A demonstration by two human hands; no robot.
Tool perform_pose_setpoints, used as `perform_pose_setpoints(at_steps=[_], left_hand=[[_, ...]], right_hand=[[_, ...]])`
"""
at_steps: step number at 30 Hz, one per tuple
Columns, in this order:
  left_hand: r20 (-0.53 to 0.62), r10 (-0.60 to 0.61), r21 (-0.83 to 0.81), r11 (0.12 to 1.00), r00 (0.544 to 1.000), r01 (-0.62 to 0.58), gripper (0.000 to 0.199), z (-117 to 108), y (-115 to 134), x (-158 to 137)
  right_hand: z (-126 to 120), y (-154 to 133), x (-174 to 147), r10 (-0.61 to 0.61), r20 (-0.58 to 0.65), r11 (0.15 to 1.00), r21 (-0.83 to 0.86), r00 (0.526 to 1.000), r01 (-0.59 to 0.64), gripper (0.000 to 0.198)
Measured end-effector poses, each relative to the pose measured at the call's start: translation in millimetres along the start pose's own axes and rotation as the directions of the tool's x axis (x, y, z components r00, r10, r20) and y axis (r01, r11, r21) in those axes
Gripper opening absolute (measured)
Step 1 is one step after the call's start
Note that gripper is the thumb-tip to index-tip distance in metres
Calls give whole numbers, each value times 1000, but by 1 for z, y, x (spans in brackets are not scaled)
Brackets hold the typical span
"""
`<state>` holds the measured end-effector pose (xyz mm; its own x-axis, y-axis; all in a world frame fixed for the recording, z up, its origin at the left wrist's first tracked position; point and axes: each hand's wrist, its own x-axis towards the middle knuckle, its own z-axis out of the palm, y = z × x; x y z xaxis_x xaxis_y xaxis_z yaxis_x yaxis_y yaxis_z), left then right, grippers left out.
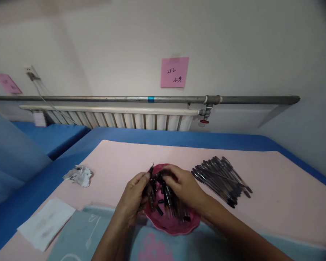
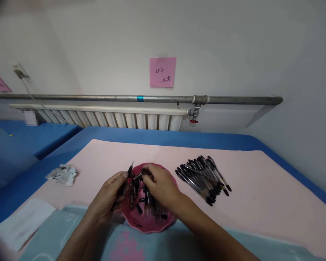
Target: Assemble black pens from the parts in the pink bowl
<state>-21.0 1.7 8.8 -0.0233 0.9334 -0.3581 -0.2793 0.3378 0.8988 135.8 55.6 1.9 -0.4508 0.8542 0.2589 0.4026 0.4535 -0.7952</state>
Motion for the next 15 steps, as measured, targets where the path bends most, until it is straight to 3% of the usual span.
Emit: perform_pose_setpoints(at_steps=[2,6,9,15], left_hand=[[43,-23,19,1000,999,23,35,5,0,-2],[83,-34,35,999,996,31,37,12,-3,-4],[87,-33,39,999,996,29,37,12,-6,-4],[110,-40,51,998,993,34,35,12,-6,-5]], right_hand=[[-5,-3,3,128,-104,950,298,986,-91,16],[-4,-7,6,340,-111,700,693,934,-173,16],[-1,-8,6,365,-78,625,759,928,-182,17],[-1,-9,4,349,7,648,721,937,-246,14]])
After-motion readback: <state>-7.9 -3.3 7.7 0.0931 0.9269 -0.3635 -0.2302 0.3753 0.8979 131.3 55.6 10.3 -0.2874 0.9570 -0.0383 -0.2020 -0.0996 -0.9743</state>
